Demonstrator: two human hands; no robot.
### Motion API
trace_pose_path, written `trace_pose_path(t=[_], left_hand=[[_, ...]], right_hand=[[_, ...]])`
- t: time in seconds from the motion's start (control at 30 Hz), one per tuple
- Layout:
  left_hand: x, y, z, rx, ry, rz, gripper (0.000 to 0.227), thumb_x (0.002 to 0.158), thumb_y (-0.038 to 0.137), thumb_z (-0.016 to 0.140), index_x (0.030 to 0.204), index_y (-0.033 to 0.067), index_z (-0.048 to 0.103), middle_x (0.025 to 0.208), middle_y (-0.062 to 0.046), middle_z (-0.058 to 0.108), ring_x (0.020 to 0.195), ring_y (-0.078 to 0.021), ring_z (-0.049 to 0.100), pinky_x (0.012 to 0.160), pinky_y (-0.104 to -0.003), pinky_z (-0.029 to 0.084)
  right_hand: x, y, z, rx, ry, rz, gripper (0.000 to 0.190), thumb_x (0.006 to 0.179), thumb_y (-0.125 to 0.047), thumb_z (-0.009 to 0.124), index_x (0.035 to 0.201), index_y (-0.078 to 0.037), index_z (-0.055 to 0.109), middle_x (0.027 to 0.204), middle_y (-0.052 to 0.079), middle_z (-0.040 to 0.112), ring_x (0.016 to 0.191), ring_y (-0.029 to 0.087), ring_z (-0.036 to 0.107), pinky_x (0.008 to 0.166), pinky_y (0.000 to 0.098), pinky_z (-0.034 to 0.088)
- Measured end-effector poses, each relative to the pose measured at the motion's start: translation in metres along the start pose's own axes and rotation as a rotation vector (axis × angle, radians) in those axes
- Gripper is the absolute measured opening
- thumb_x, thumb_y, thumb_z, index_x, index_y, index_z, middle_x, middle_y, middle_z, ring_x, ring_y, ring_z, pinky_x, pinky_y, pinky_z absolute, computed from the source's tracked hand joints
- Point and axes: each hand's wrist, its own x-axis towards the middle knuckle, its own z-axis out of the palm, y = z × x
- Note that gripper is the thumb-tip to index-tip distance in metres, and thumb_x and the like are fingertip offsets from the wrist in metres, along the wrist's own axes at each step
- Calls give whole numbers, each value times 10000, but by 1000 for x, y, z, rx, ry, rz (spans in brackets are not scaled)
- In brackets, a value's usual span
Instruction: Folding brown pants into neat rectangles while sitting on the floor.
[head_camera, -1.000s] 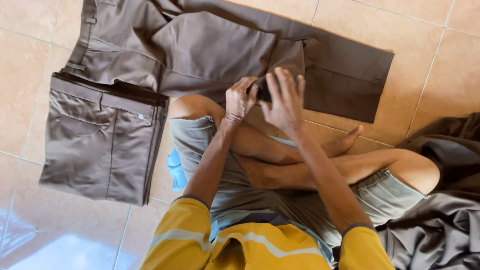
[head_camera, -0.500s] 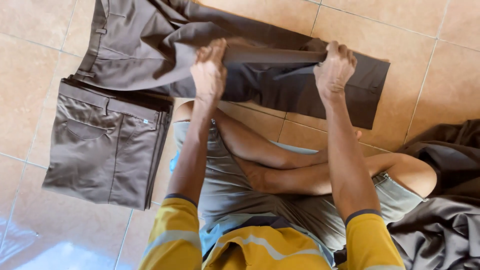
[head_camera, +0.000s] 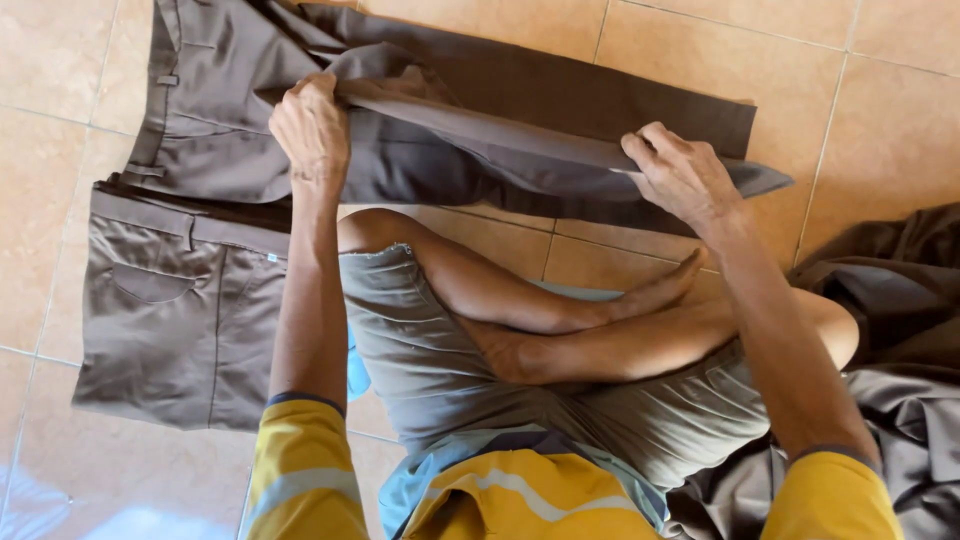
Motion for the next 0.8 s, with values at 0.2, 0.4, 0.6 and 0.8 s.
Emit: trace_pose_path(t=[0.2,0.4,0.6,0.8], left_hand=[[2,-24,50,-341,-324,-300,282,801,-68,489,818,-12,765,548,-115,673,360,-277,603,493,-368,552],[49,-14,55,-330,218,-85,301,817,-67,539,1019,-40,760,796,-113,601,667,-178,480,585,-340,454],[9,15,16,-402,300,32,594,695,-239,479,1223,-108,717,1193,-284,740,556,-222,687,446,-281,554],[-148,-51,172,-42,-534,-113,292,862,104,611,1083,202,773,955,-110,767,859,-389,758,723,-508,624]], right_hand=[[-78,78,47,210,-432,274,352,676,43,715,1018,-42,702,998,116,687,928,354,688,840,439,563],[-55,87,-52,-114,368,356,271,812,94,733,1032,-42,815,1001,53,731,889,211,644,799,315,541],[-98,80,-20,-215,584,331,470,783,117,717,1225,-21,799,1138,107,677,945,258,633,744,379,532],[-204,61,158,-587,-213,752,236,1011,-329,596,776,-321,609,689,-104,595,654,119,635,636,336,501]])
